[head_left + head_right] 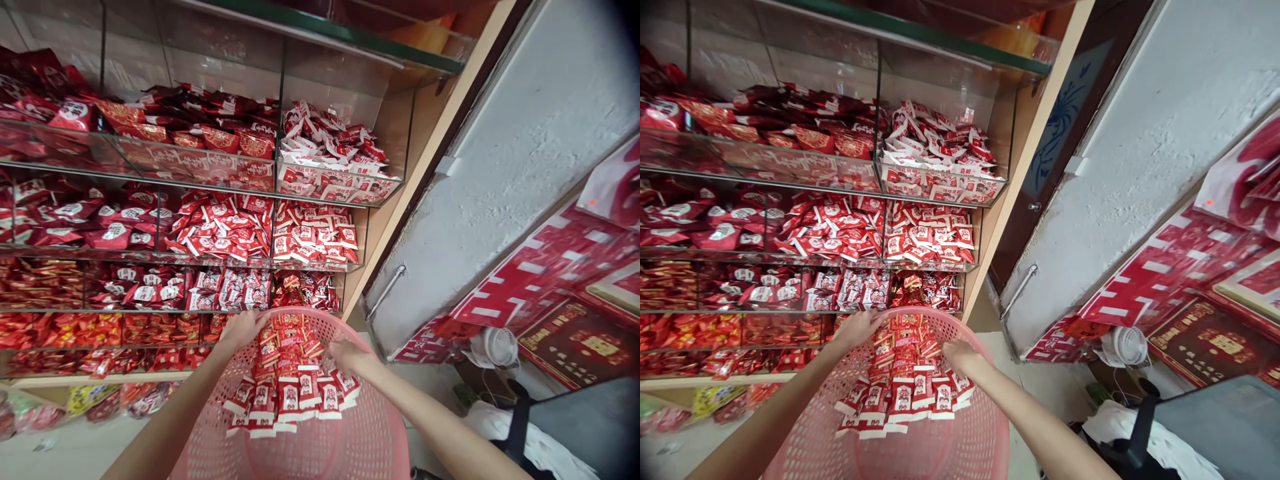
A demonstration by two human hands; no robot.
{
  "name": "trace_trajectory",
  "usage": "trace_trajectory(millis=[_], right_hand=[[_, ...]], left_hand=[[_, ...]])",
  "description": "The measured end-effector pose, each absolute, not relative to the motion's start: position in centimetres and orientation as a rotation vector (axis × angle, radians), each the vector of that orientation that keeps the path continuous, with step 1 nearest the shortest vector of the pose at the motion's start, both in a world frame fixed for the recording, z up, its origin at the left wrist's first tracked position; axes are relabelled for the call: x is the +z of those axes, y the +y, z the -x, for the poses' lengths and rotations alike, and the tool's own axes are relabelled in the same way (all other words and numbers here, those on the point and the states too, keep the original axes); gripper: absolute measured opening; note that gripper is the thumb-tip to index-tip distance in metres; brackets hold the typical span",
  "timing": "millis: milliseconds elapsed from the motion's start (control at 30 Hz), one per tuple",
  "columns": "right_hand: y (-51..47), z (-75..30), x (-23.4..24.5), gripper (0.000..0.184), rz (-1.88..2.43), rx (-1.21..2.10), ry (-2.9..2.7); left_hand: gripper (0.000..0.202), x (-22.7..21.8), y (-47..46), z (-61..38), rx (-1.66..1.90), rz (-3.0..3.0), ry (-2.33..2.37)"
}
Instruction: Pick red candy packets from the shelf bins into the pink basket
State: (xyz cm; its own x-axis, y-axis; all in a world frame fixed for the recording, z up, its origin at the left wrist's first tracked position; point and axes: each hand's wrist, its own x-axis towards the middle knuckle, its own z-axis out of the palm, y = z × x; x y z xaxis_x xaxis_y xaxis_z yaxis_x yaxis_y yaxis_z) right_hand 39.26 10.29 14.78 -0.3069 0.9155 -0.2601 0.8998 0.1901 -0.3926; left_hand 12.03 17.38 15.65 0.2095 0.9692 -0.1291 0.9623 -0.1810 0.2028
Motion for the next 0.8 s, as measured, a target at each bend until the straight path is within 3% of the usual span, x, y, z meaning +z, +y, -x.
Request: trace_trajectory(millis=[100, 267, 433, 633, 800], right_hand=[[10.7, -38.7, 18.8, 0.014, 1.780, 0.525, -2.558], [12.2, -37.0, 27.1, 0.009, 1.536, 0.185, -2.382], [14.3, -34.8, 30.6, 0.025, 1.468, -0.139, -2.116], [16.6, -34.9, 30.5, 0.021, 1.347, -0.056, -2.055], [18.1, -36.3, 30.4, 0.024, 1.162, 0.223, -1.707]], left_hand=[[0.065, 15.7, 17.3, -12.0, 0.050, -2.227, 1.832], [0.064, 15.8, 17.2, -12.0, 0.076, -2.218, 1.825], [0.062, 15.6, 17.2, -11.9, 0.103, -2.228, 1.810], [0.063, 15.9, 17.1, -11.9, 0.102, -2.218, 1.827], [0.062, 15.8, 17.2, -11.9, 0.106, -2.230, 1.816]])
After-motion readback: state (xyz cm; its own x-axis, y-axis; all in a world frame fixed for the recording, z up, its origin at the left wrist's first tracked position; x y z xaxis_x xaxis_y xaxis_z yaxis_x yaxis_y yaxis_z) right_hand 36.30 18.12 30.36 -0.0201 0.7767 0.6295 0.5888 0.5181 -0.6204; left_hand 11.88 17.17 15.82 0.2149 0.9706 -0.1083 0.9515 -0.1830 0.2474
